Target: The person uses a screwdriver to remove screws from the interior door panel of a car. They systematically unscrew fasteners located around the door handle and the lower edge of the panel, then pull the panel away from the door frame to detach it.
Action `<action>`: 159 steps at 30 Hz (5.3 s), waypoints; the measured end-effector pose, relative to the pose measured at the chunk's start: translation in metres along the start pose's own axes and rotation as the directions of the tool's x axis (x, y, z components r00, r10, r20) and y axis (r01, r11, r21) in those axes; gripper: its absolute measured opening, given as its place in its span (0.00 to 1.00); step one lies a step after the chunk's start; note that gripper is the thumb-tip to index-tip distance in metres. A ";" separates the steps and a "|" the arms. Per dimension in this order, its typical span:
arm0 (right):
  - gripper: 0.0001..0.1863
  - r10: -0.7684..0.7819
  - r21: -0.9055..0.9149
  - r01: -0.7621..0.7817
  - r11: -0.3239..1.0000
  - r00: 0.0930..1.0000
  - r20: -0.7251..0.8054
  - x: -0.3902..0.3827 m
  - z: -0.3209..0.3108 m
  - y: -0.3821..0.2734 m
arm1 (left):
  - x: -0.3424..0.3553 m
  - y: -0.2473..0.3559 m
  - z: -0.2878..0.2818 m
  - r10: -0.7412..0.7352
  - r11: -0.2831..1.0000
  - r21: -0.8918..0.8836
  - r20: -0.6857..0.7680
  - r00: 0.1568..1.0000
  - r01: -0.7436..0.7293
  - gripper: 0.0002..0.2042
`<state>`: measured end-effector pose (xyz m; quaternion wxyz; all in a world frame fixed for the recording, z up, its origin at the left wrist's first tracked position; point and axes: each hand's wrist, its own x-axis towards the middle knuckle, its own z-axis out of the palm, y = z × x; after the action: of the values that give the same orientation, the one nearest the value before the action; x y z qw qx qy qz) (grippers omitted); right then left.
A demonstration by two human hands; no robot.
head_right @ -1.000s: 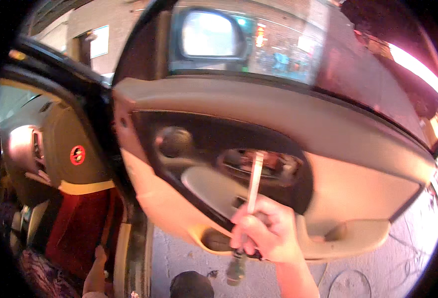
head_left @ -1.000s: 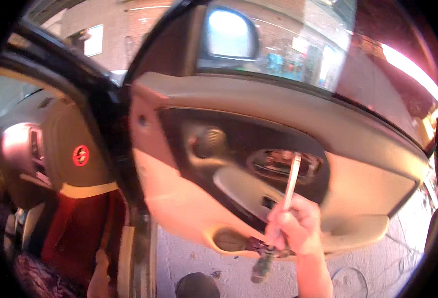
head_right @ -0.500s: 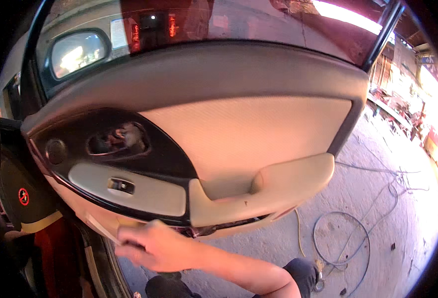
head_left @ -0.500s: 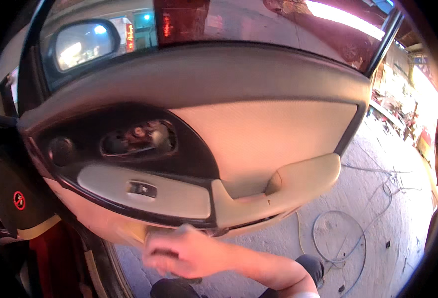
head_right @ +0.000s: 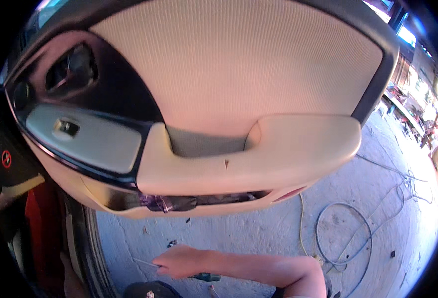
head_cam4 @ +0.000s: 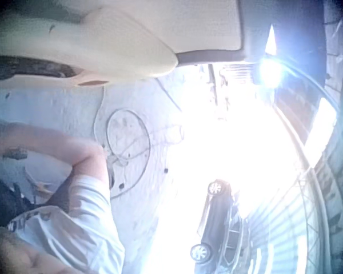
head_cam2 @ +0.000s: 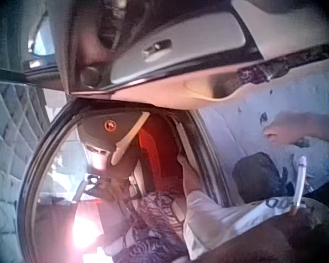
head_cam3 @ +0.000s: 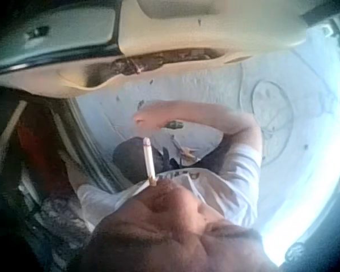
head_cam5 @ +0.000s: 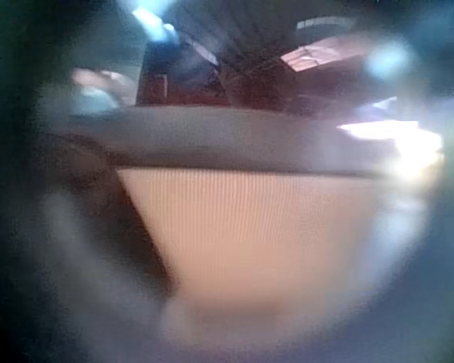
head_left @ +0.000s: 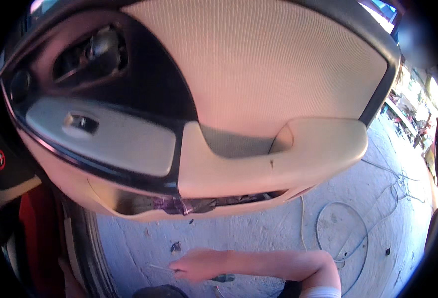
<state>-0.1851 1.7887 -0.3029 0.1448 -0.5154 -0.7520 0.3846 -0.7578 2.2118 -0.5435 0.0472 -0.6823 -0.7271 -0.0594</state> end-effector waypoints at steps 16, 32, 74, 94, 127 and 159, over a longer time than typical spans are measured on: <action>0.25 0.427 0.600 -0.422 0.679 0.893 0.145 -0.123 0.081 0.133 | -0.137 0.137 -0.179 0.210 0.747 -0.428 -0.574 0.791 -0.509 0.12; 0.22 0.585 -0.087 -0.580 0.810 0.791 0.179 -0.299 0.121 0.225 | -0.408 0.533 -0.388 0.506 -0.094 0.175 -0.839 -0.199 -0.980 0.13; 0.17 0.629 0.038 0.900 0.435 -0.273 -0.728 -0.526 -0.169 0.185 | -0.534 0.749 -0.554 0.709 0.300 -0.349 -0.541 0.452 -0.888 0.07; 0.20 0.058 -0.344 0.675 0.653 -0.498 -0.865 -0.554 -0.285 0.081 | -0.532 0.753 -0.562 0.690 0.207 -0.362 -0.605 0.398 -0.909 0.06; 0.31 -0.200 -0.222 0.287 0.932 -0.103 -0.974 -0.639 -0.312 0.058 | -0.533 0.757 -0.559 0.670 0.196 -0.323 -0.646 0.367 -0.926 0.08; 0.28 -0.210 -0.223 0.135 0.965 -0.107 -0.972 -0.642 -0.307 0.033 | -0.531 0.752 -0.559 0.689 0.205 -0.309 -0.628 0.361 -0.929 0.08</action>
<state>0.2991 1.3572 -0.0093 0.6841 -0.5325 -0.4725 -0.1587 0.0196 1.6499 -0.0538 -0.0285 -0.9096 -0.1553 -0.3842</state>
